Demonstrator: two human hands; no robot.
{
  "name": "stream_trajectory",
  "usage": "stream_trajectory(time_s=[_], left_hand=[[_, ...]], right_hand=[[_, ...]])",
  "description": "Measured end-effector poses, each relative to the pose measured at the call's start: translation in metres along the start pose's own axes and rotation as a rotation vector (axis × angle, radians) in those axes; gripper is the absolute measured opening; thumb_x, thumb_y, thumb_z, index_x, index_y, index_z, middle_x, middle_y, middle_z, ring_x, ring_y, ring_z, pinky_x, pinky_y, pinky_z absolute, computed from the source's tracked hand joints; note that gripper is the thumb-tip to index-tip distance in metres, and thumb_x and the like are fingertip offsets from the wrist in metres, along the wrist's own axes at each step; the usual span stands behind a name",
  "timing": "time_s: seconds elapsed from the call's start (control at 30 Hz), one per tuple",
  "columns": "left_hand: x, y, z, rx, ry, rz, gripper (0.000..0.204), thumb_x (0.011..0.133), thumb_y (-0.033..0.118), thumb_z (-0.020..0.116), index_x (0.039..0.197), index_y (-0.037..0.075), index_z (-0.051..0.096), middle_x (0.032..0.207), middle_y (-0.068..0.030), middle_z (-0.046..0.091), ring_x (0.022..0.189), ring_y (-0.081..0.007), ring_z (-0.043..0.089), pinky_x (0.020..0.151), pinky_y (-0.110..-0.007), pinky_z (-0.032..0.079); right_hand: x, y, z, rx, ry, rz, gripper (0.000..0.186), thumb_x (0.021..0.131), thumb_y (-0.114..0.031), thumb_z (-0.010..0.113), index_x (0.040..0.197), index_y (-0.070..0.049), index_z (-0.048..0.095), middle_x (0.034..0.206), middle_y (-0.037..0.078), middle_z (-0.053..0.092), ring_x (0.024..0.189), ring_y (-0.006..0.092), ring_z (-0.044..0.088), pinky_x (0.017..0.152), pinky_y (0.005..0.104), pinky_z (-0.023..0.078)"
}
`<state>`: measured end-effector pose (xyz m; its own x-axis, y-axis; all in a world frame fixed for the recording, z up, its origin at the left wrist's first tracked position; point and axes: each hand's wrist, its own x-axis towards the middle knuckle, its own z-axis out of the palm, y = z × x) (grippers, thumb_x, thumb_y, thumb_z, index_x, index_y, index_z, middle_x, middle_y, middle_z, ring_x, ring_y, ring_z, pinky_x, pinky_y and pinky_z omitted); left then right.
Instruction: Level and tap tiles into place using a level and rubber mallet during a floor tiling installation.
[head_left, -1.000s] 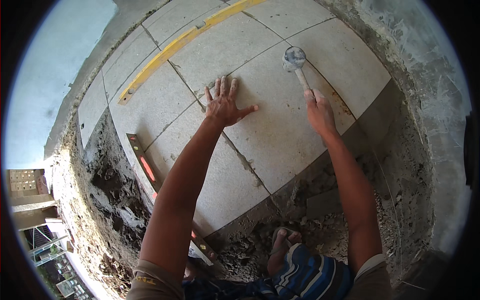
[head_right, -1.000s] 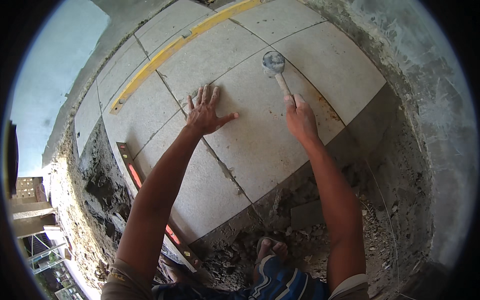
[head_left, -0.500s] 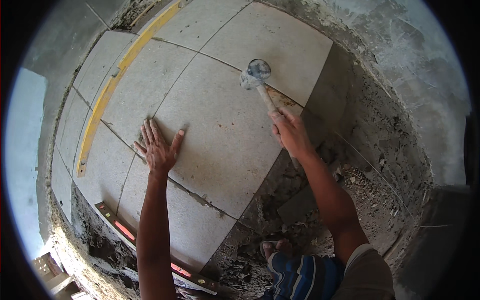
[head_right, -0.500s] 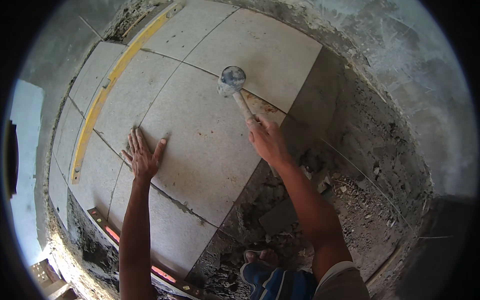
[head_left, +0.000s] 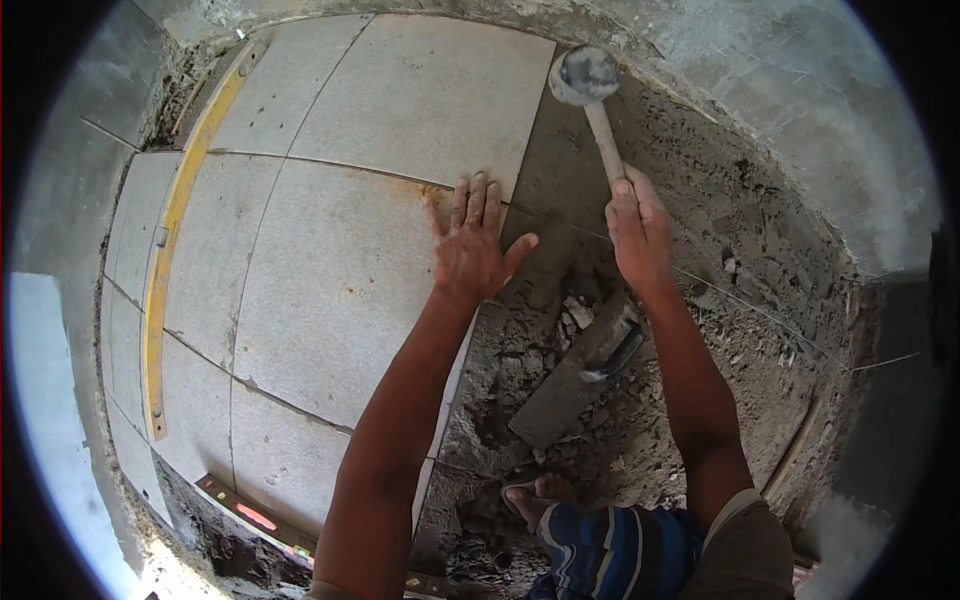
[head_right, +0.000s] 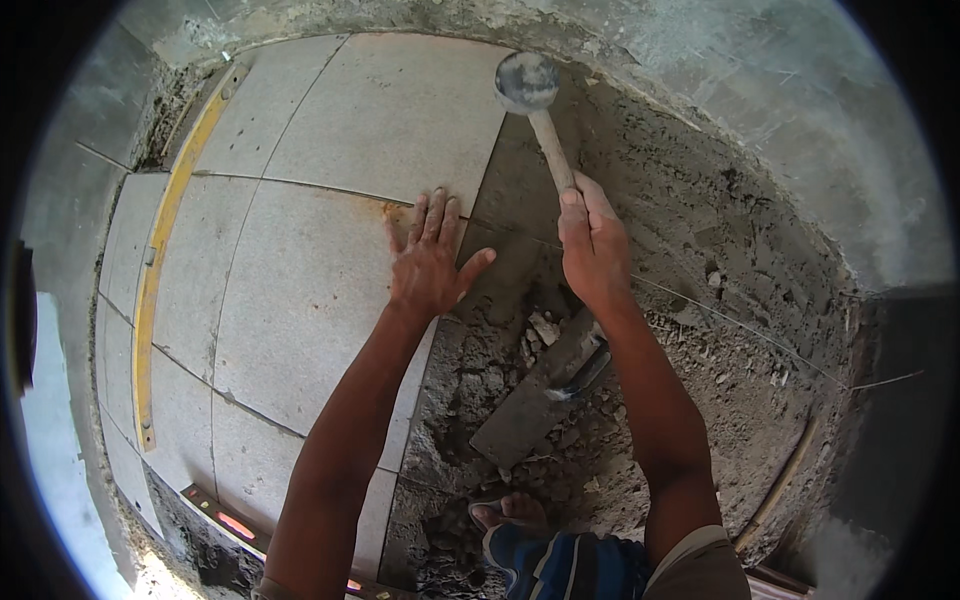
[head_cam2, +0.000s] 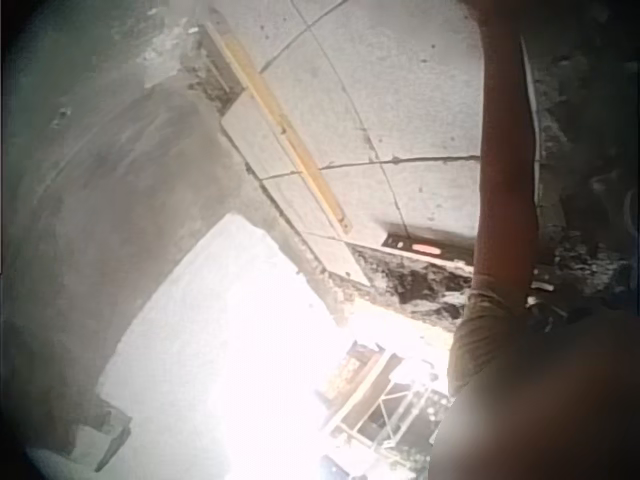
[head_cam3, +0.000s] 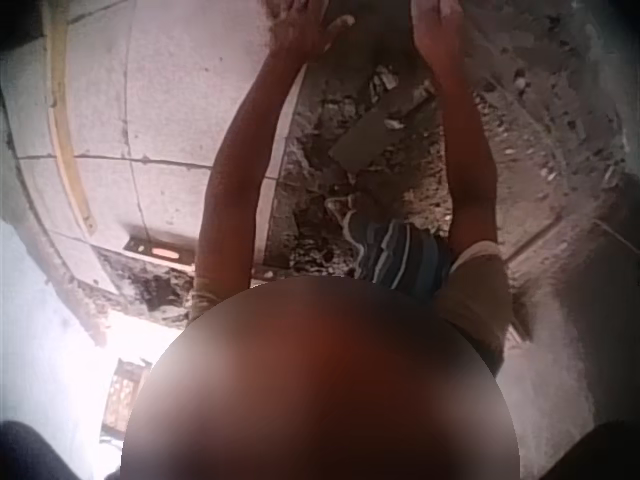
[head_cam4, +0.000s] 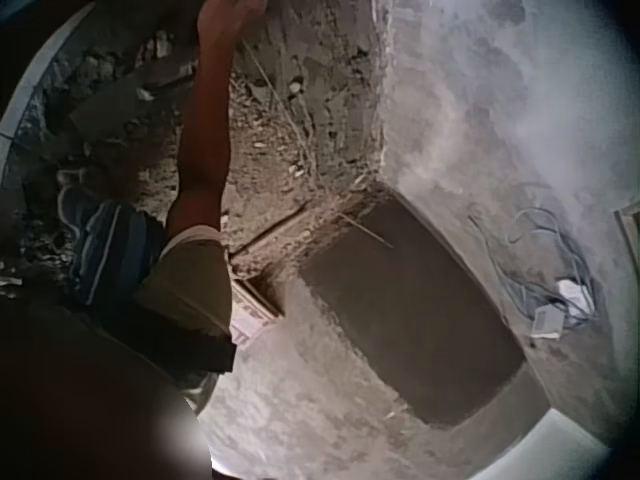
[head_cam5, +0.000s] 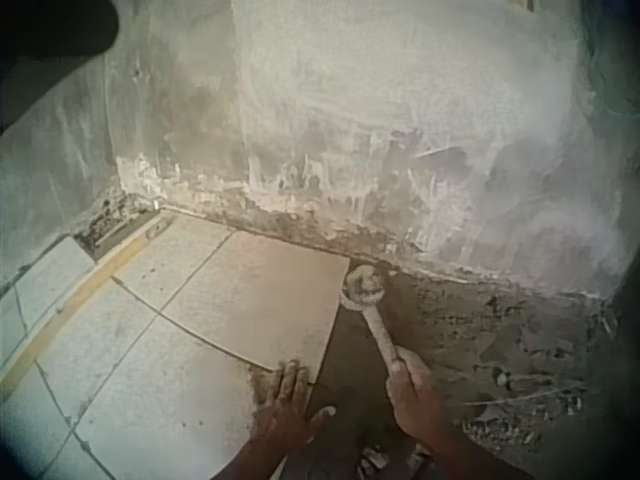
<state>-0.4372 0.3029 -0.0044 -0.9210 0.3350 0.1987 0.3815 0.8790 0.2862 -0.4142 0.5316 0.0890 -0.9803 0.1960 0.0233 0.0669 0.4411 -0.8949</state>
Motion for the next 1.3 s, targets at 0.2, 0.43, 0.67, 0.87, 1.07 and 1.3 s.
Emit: stream_trajectory(time_s=[0.2,0.43,0.67,0.87,1.07,1.3], left_hand=[[0.007,0.007,-0.004,-0.02,-0.045,0.004,0.096,0.099,0.076,0.045,0.164,0.007,0.035,0.172,-0.0149,0.031,0.162,-0.0357,0.022,0.124,-0.073,0.005],[-0.001,-0.004,0.0,0.009,0.017,0.02,0.098,0.097,0.076,0.048,0.163,0.006,0.035,0.173,-0.0148,0.03,0.162,-0.036,0.022,0.125,-0.072,0.005],[0.003,0.002,0.007,0.02,0.027,0.027,0.1,0.097,0.076,0.049,0.163,0.004,0.034,0.173,-0.0155,0.028,0.162,-0.0377,0.021,0.125,-0.072,0.003],[-0.001,-0.004,0.005,0.03,0.013,0.001,0.101,0.098,0.078,0.044,0.164,0.003,0.032,0.173,-0.0168,0.027,0.163,-0.0366,0.019,0.125,-0.071,0.002],[-0.002,0.005,0.005,0.009,0.007,0.006,0.1,0.1,0.078,0.038,0.166,0.003,0.03,0.175,-0.0162,0.024,0.164,-0.0351,0.016,0.126,-0.071,0.001],[-0.003,0.002,0.003,0.039,0.015,-0.016,0.098,0.101,0.076,0.038,0.165,0.003,0.031,0.174,-0.0157,0.025,0.164,-0.0347,0.016,0.126,-0.071,0.001]], right_hand=[[0.032,0.031,0.038,0.025,0.149,-0.264,0.039,0.113,-0.032,0.05,0.141,-0.007,0.058,0.086,0.014,0.066,0.076,0.0271,0.066,0.07,0.0408,0.052],[0.036,0.02,0.061,-0.203,0.052,-0.322,0.037,0.111,-0.038,0.049,0.131,-0.009,0.06,0.09,0.027,0.07,0.088,0.0511,0.067,0.075,0.0588,0.051],[0.048,0.028,0.056,-0.27,0.029,-0.193,0.036,0.111,-0.037,0.048,0.125,-0.007,0.062,0.088,0.028,0.068,0.088,0.0531,0.065,0.075,0.0593,0.049],[0.061,0.016,0.061,-0.333,-0.011,-0.182,0.038,0.111,-0.038,0.048,0.125,-0.006,0.063,0.093,0.029,0.068,0.094,0.052,0.065,0.079,0.0556,0.05],[0.066,0.0,0.05,-0.118,0.07,-0.307,0.042,0.112,-0.039,0.047,0.134,-0.006,0.063,0.098,0.024,0.07,0.092,0.0445,0.068,0.082,0.0467,0.053],[0.078,0.025,0.066,-0.421,0.005,-0.22,0.041,0.113,-0.039,0.046,0.126,-0.004,0.064,0.095,0.023,0.067,0.087,0.0424,0.065,0.081,0.0461,0.052]])
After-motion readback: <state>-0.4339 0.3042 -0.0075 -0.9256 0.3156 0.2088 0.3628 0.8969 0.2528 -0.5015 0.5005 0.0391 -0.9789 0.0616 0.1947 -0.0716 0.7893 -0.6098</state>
